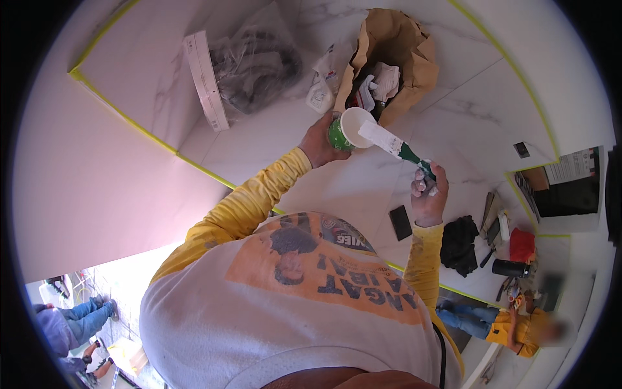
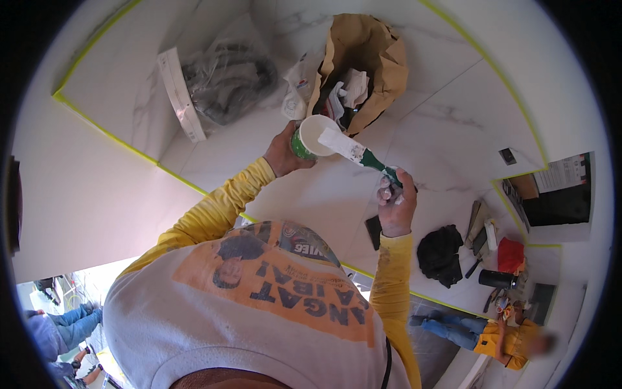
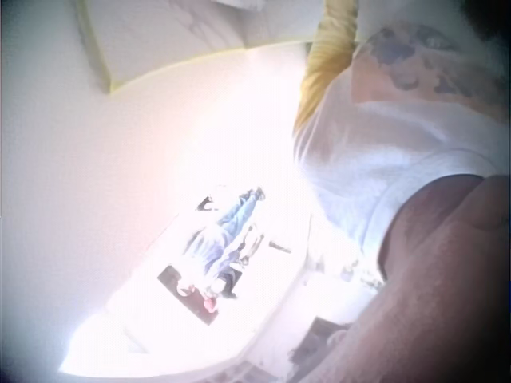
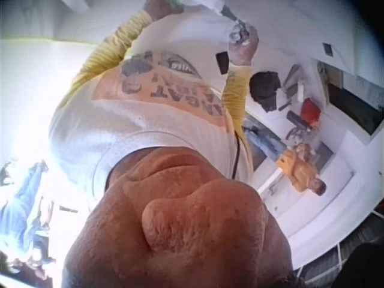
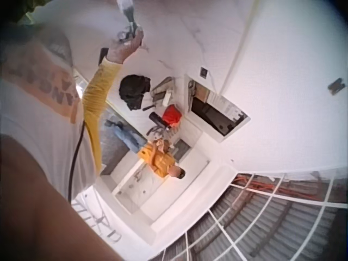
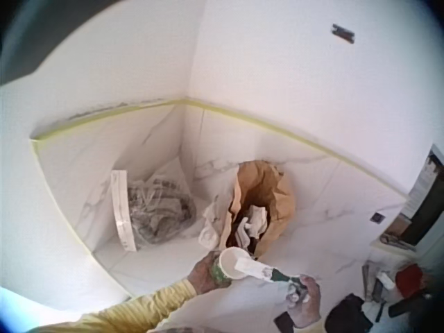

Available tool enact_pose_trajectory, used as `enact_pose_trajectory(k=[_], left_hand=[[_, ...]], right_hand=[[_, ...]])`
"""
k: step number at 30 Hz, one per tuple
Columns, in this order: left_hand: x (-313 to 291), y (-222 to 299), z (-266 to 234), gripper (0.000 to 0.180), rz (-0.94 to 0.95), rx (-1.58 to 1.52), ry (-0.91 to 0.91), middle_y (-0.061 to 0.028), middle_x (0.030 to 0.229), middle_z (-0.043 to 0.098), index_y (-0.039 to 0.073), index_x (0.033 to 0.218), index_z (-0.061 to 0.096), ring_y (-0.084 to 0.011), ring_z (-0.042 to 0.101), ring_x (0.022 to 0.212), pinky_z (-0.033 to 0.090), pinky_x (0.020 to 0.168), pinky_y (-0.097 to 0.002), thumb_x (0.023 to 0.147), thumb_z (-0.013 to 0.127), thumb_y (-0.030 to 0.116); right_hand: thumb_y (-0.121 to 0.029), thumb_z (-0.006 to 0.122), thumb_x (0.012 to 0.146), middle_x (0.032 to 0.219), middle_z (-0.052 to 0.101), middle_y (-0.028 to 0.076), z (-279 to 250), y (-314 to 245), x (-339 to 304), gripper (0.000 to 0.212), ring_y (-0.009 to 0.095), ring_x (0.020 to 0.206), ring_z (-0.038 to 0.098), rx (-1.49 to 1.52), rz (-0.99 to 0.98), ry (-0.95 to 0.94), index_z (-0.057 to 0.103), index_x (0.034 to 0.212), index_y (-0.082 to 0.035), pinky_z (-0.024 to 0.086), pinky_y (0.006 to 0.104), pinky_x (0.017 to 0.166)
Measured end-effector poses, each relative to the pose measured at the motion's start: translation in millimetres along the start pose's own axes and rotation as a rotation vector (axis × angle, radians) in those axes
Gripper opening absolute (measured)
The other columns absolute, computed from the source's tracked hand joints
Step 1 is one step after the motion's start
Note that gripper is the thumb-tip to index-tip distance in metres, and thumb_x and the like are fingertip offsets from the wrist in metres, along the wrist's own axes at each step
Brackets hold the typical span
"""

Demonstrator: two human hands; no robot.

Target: The person paints the upper edge of a wall using a small brush and a paper cup of paint. They repeatedly dip the brush into the cup and apply paint along a taped line on the wall. The person also briefly uses a sanding block on the wall surface.

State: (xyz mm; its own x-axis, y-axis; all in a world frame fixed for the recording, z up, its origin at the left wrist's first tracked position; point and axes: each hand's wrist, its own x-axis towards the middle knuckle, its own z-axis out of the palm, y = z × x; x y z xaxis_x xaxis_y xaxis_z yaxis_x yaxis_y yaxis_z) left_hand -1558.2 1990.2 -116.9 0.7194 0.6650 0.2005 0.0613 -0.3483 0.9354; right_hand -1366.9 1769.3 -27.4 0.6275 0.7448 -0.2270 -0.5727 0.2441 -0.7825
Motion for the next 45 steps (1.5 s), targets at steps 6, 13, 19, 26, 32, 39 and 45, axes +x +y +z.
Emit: enact_pose_trajectory(k=[6,13,19,26,32,39,45], left_hand=[[11,13,-21,0.088,0.009,-0.028,-0.018,-0.0178,0.120,0.063,0.003,0.132,0.039,-0.0318,0.064,0.113,0.050,0.099,-0.0394,0.063,0.089,0.022],[40,54,-67,0.095,0.032,-0.049,-0.053,-0.0183,0.122,0.063,0.001,0.139,0.034,-0.0307,0.062,0.116,0.049,0.100,-0.0381,0.065,0.089,0.023],[53,70,-87,0.087,0.261,-0.227,0.000,-0.0177,0.120,0.063,0.005,0.132,0.039,-0.0323,0.064,0.113,0.051,0.095,-0.0402,0.065,0.090,0.026],[10,-45,-108,0.085,-0.016,-0.102,0.055,-0.0164,0.120,0.064,0.005,0.132,0.042,-0.0316,0.064,0.113,0.052,0.096,-0.0405,0.064,0.091,0.022],[-21,-142,-110,0.088,-0.191,-0.019,0.161,-0.0172,0.120,0.064,0.006,0.130,0.043,-0.0333,0.064,0.111,0.052,0.095,-0.0415,0.059,0.092,0.023],[-21,-184,-108,0.092,-0.158,0.169,0.216,-0.0176,0.121,0.062,0.005,0.128,0.045,-0.0392,0.057,0.115,0.047,0.100,-0.0455,0.054,0.094,0.029],[-13,-207,-104,0.094,-0.161,0.128,0.210,-0.0194,0.122,0.060,0.003,0.129,0.045,-0.0388,0.055,0.117,0.046,0.102,-0.0454,0.054,0.094,0.032]], right_hand=[[-0.026,0.055,0.100,0.078,0.065,0.009,-2,75,14,0.028,0.009,0.055,0.058,0.647,0.328,-0.217,0.061,0.092,0.000,0.047,0.0215,0.047],[-0.026,0.055,0.101,0.084,0.067,0.011,71,109,16,0.031,0.015,0.065,0.065,1.003,0.263,-0.319,0.061,0.096,0.003,0.054,0.0230,0.058],[-0.029,0.055,0.102,0.096,0.069,0.012,127,4,46,0.033,0.018,0.079,0.067,0.749,-0.169,-0.457,0.061,0.112,0.003,0.057,0.0280,0.069],[-0.015,0.066,0.095,0.098,0.071,0.009,181,-148,152,0.033,0.014,0.070,0.065,-0.411,-0.898,-0.067,0.062,0.124,-0.001,0.053,0.0265,0.063],[-0.020,0.073,0.090,0.088,0.069,0.003,224,-177,254,0.040,0.009,0.066,0.062,-0.929,-0.876,-0.031,0.065,0.124,-0.002,0.051,0.0234,0.057],[-0.021,0.073,0.089,0.078,0.066,-0.001,177,-226,273,0.032,0.007,0.058,0.059,-1.159,-0.856,0.180,0.070,0.119,-0.012,0.045,0.0228,0.048],[-0.020,0.070,0.090,0.077,0.066,0.001,119,-267,243,0.025,0.008,0.055,0.057,-1.187,-0.978,0.512,0.071,0.112,-0.008,0.046,0.0226,0.049]])
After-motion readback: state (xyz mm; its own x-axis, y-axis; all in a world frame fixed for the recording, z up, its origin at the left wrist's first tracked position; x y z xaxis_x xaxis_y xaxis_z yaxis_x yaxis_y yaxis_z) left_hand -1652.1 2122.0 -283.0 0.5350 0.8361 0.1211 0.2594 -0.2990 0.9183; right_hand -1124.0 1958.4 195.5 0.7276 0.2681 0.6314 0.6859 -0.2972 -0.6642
